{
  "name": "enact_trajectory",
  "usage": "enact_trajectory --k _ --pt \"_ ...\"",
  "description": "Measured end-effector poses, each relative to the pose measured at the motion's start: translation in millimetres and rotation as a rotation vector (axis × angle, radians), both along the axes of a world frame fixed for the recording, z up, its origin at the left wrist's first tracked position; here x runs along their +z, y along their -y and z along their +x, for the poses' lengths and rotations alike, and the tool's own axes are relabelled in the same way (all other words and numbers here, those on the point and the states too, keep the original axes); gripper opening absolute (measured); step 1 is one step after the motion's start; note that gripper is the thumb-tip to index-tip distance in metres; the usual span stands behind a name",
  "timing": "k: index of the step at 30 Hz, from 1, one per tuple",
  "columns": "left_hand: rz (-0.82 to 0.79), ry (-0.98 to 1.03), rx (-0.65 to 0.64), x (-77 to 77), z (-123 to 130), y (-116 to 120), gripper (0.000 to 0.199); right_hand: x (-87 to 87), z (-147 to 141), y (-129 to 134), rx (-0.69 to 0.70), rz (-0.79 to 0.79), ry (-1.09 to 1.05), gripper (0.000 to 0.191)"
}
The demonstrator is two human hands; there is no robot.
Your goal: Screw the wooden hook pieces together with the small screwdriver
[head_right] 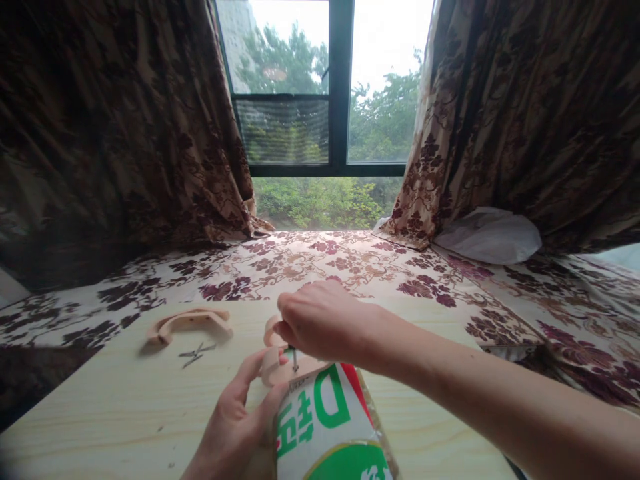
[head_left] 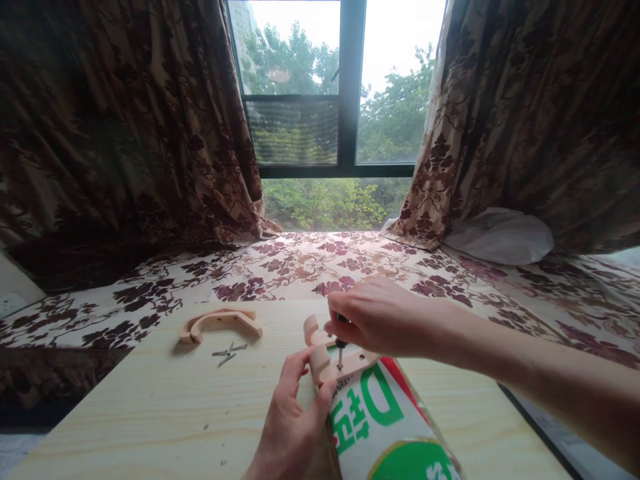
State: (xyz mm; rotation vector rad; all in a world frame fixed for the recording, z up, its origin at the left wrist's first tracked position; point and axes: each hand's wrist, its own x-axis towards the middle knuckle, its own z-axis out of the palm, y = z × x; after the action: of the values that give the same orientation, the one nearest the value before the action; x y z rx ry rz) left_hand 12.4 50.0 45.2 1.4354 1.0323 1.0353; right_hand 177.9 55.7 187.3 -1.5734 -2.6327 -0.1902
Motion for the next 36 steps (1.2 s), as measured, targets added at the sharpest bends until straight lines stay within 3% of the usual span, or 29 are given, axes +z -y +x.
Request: enact_trajectory --k 8,16,21,25,32,36 --pt "0.002 0.0 0.017 3.2 0 1 0.046 3.4 3 5 0.124 -0.049 -0.031 0.016" --pt "-0.049 -0.011 -0.013 1.0 0 3 0.051 0.5 -2 1 -0.024 0.008 0.031 0.024" --pt "0.01 -0.008 0.023 3.5 0 3 0.047 9.9 2 7 0.102 -0.017 0.011 0.013" --pt "0.027 -0.015 0.032 2.9 0 2 0.045 7.2 4 7 0.169 -0.063 -0.033 0.019" --pt "-0.023 -0.009 -0.011 2.1 0 2 0.048 -4.4 0 -1 -0.027 0.03 -0.001 0.026" --pt "-0.018 -0.005 0.004 4.9 0 3 0.049 4.5 3 2 0.036 0.017 -0.007 0.02"
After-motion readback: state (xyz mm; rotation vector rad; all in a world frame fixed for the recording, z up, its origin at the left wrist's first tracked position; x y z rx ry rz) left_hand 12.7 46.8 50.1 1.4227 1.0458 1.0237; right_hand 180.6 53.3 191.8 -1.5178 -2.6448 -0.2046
